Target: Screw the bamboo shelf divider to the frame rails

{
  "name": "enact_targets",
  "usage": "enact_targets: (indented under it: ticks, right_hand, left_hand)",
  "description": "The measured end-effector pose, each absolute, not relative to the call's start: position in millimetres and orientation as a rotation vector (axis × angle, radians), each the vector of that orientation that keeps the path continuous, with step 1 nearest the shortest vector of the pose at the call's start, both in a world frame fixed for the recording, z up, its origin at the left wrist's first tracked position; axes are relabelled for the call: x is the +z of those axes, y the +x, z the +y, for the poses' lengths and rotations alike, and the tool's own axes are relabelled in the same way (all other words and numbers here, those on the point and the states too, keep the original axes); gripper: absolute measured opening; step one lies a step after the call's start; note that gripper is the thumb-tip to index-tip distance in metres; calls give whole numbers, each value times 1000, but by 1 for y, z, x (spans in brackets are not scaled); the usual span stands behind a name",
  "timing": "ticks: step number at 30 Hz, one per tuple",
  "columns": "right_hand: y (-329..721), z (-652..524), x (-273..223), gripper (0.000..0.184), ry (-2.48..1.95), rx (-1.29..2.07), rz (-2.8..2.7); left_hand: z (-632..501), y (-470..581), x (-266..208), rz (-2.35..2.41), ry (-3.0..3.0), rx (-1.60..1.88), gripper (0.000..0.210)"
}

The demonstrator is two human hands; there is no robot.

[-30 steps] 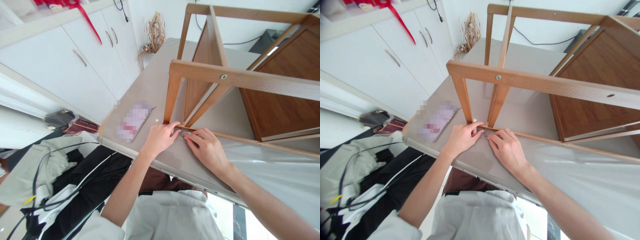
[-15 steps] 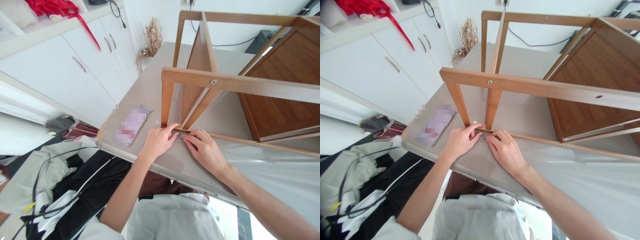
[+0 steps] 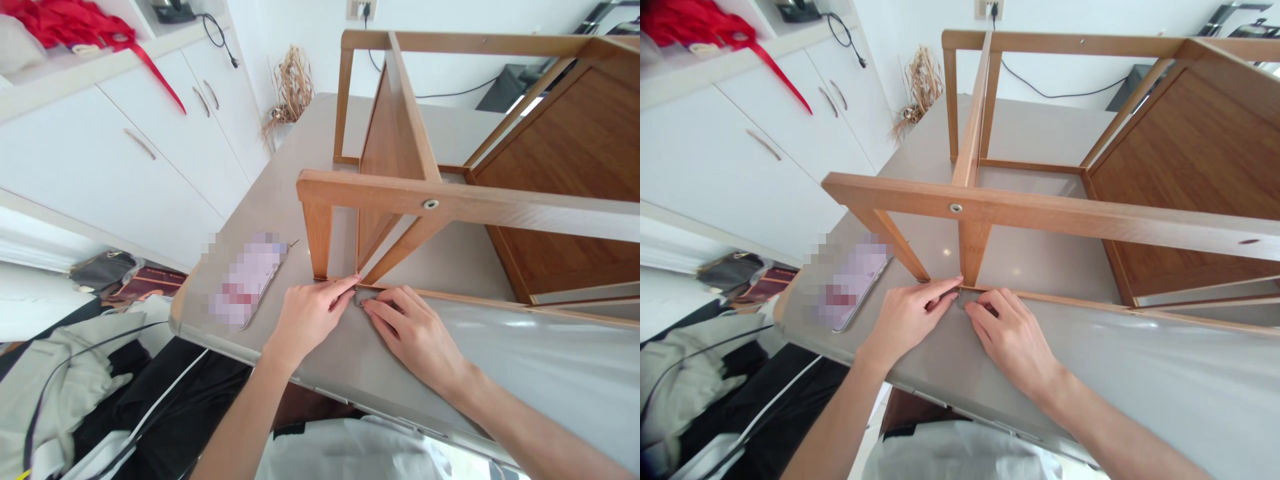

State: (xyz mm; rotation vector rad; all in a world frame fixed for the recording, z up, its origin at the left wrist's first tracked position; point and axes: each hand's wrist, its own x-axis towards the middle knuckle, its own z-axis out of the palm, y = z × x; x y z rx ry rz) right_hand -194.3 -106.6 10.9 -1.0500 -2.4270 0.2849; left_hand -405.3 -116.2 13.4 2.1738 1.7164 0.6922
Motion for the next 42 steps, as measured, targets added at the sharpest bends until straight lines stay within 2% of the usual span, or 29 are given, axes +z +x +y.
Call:
enact_targets:
  ticks: [26, 42]
  right_hand:
    - [-197, -113, 14, 18, -1021, 212, -2457]
    - [-203, -115, 27, 29, -917, -77, -2544]
  left_hand:
    - [-114, -408, 5, 1669, 2238, 859, 30]
    - [-115, -408, 5, 1648, 2215, 832, 30]
